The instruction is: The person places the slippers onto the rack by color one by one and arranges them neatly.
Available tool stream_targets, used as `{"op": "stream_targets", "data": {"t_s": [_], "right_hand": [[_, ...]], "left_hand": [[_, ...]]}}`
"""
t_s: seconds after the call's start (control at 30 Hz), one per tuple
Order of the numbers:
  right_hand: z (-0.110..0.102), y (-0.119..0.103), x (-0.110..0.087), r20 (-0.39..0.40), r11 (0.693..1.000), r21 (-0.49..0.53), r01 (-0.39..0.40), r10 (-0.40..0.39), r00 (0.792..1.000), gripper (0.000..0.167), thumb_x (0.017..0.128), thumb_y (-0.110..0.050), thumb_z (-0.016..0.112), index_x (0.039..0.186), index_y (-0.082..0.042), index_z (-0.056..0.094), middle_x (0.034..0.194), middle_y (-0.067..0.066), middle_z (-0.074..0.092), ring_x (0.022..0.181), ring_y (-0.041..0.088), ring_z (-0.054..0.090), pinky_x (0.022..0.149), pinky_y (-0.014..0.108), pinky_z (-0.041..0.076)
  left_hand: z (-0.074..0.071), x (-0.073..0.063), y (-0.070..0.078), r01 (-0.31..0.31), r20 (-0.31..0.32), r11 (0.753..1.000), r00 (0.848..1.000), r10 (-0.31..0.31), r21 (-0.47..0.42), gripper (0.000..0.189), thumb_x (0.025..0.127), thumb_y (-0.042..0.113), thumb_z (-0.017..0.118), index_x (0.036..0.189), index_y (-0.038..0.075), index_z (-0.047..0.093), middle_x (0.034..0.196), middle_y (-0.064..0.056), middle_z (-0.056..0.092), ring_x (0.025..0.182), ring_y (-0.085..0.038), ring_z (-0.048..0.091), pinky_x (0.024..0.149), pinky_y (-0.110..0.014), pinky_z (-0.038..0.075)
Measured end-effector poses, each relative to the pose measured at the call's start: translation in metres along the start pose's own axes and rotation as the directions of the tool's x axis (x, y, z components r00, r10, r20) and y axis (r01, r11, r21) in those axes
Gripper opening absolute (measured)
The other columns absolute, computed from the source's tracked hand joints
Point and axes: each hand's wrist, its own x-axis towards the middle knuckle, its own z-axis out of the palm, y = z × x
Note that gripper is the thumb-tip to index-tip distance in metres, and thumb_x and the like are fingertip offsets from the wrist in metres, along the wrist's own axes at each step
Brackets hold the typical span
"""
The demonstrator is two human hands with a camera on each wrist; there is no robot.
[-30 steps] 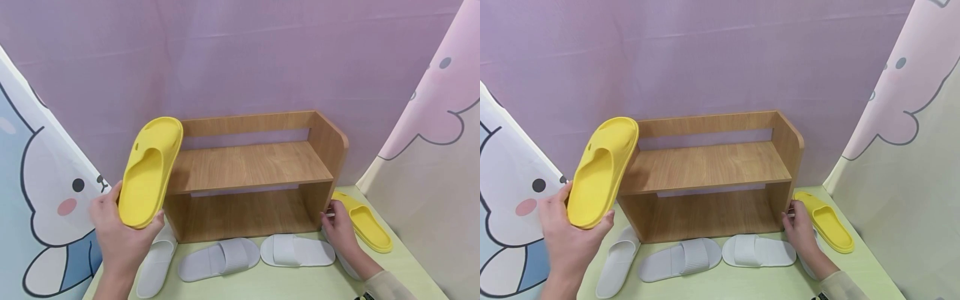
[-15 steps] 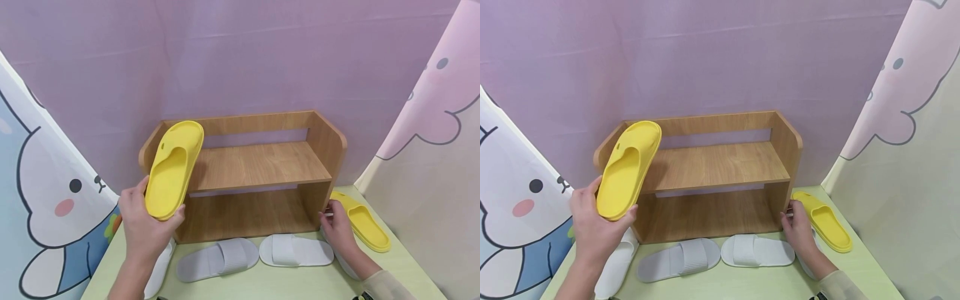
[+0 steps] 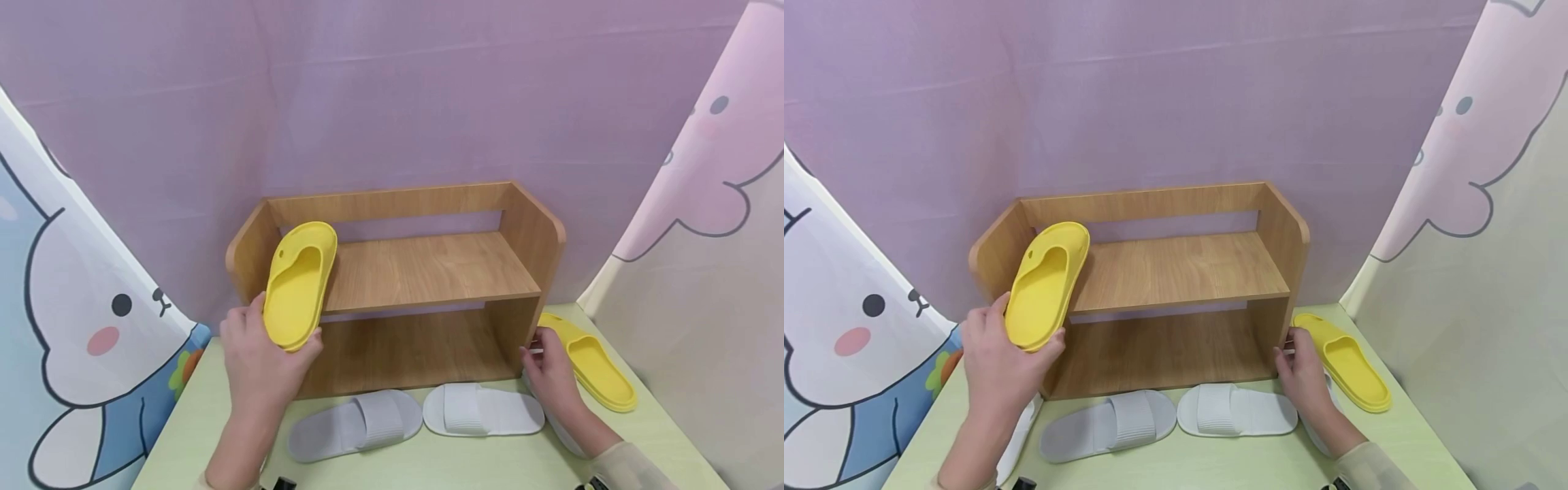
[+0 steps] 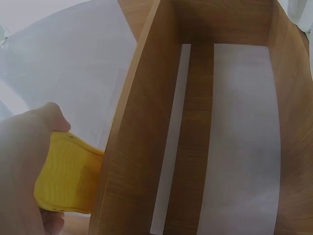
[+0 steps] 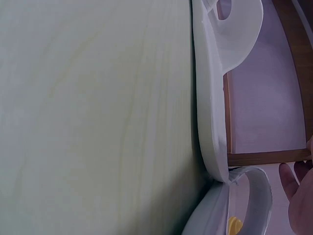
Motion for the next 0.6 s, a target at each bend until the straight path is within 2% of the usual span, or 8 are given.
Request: {"op": "stream_targets", "data": {"t_s": [0.3, 0.6], "right_hand": [[0.001, 0.001, 0.001, 0.001, 1.000, 0.003, -0.004, 0.004, 1.000, 0.040, 0.099, 0.010, 0.072, 0.134, 0.004, 0.054, 0.120, 0.019, 0.065, 0.101, 0.035, 0.071, 0.080, 0.015, 0.057], [0.002, 0.002, -0.001, -0.008, 1.000, -0.001, 0.008, -0.008, 1.000, 0.041, 0.098, 0.011, 0.073, 0.134, 0.003, 0.054, 0.120, 0.019, 0.065, 0.100, 0.036, 0.072, 0.080, 0.014, 0.056]], "left_hand": [[0.010, 0.000, -0.001, 0.001, 0.014, 0.999, 1.000, -0.001, 0.037, 0.101, 0.071, 0.042, 0.094, 0.153, -0.002, 0.054, 0.117, -0.020, 0.051, 0.109, -0.038, 0.045, 0.084, -0.048, 0.038], [0.014, 0.002, 0.000, 0.012, 0.017, 0.999, 1.000, -0.012, 0.033, 0.098, 0.076, 0.041, 0.093, 0.155, -0.001, 0.054, 0.118, -0.020, 0.051, 0.110, -0.039, 0.045, 0.085, -0.049, 0.038]]}}
